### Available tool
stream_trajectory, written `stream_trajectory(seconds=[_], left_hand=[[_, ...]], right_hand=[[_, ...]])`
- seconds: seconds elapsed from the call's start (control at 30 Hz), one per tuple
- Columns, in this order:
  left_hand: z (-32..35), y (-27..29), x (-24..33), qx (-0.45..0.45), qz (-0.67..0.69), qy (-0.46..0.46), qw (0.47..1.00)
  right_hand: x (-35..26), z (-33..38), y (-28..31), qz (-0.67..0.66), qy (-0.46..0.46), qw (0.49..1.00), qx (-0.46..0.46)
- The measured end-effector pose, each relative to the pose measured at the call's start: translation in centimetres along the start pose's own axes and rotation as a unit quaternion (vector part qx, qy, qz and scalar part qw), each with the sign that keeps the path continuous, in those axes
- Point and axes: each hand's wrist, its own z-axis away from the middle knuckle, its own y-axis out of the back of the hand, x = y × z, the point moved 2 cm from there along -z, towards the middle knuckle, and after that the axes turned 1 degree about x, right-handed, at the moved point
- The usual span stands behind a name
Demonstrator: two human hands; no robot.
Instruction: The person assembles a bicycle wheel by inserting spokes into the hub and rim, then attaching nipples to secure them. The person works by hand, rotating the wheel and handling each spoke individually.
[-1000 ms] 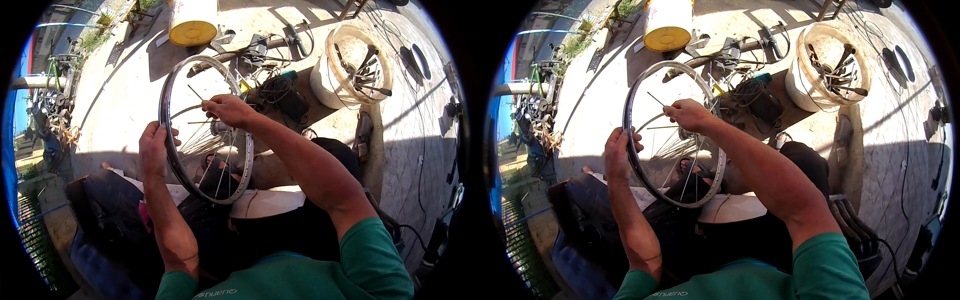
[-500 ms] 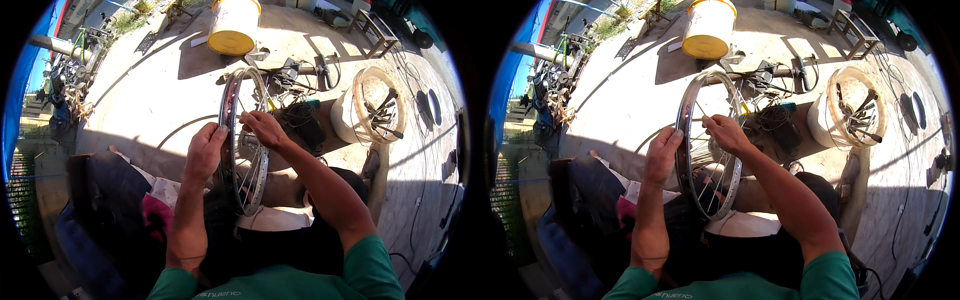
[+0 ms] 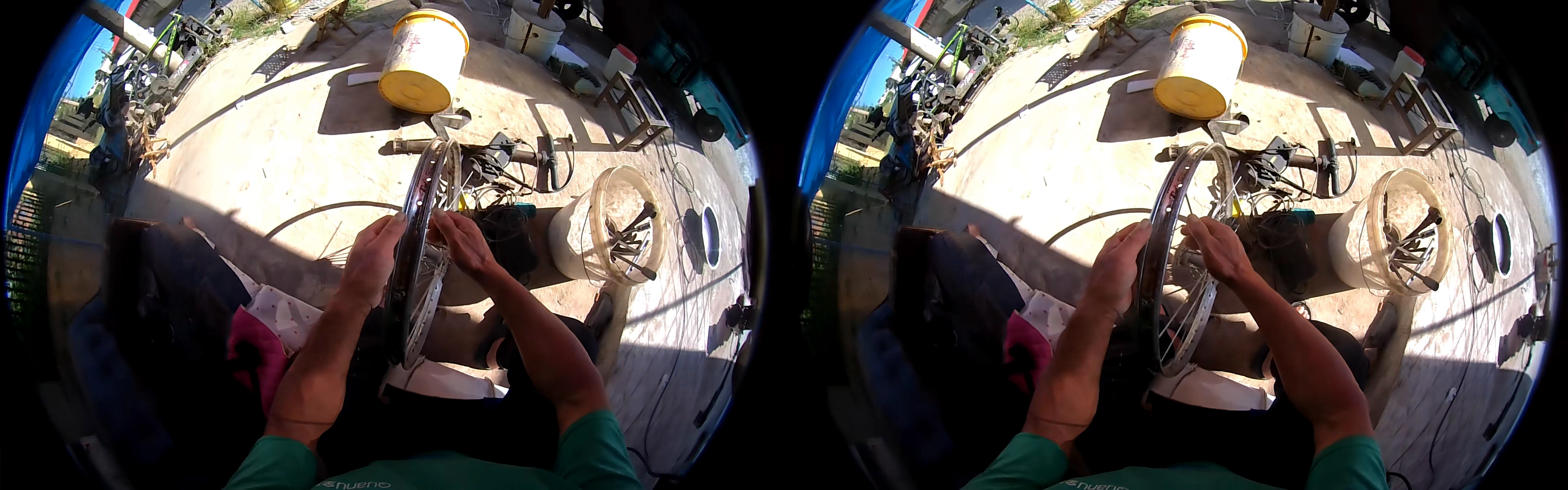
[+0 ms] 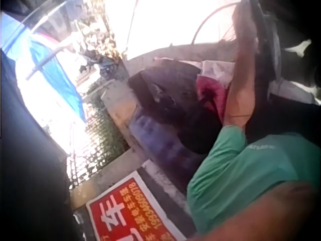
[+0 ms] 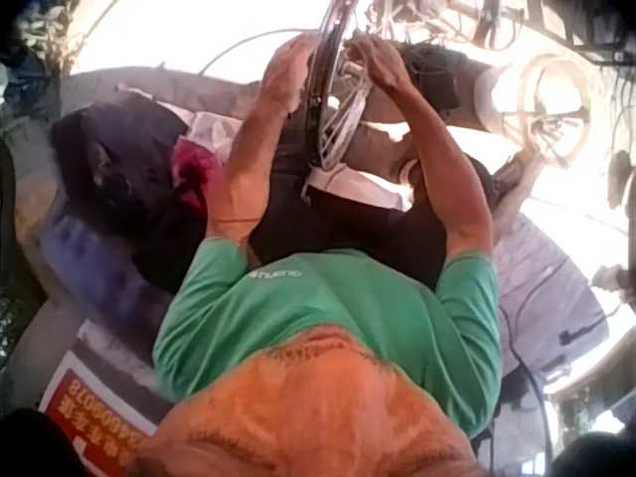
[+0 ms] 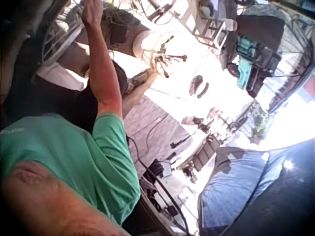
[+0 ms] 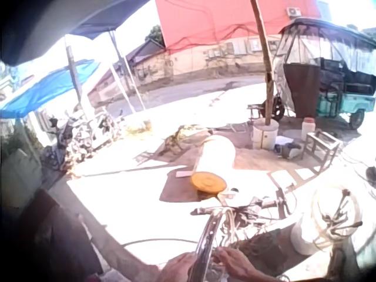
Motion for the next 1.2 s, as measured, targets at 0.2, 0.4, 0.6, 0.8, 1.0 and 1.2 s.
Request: stream_trajectory(seconds=[0.2,0.4,0.6,0.8,1.0,1.2], left_hand=[[0.0,-0.7,-0.6,-0.025,0.016,0.007,1.0],[0.5,-1.1,-0.7,-0.054,0.032,0.015,0.998],[0.9,-2.0,-0.5,-0.068,-0.016,0.083,0.994],[0.6,-2.0,-1.0,-0.064,-0.018,0.089,0.994],[0.7,-2.1,-1.3,-0.078,-0.026,0.087,0.993],[0.9,-2.5,-1.0,-0.058,-0.03,0.086,0.994]], right_hand=[[1.2,-0.8,1.0,-0.044,-0.041,0.998,0.036],[-0.5,0.1,0.9,-0.06,-0.054,0.996,0.045],[-0.8,0.3,0.9,-0.076,-0.035,0.996,0.035],[1.5,-0.8,1.6,-0.115,-0.061,0.991,0.045],[2.1,-1.0,2.4,-0.128,-0.088,0.986,0.06],[2.2,-1.0,2.5,-0.121,-0.081,0.989,0.04]])
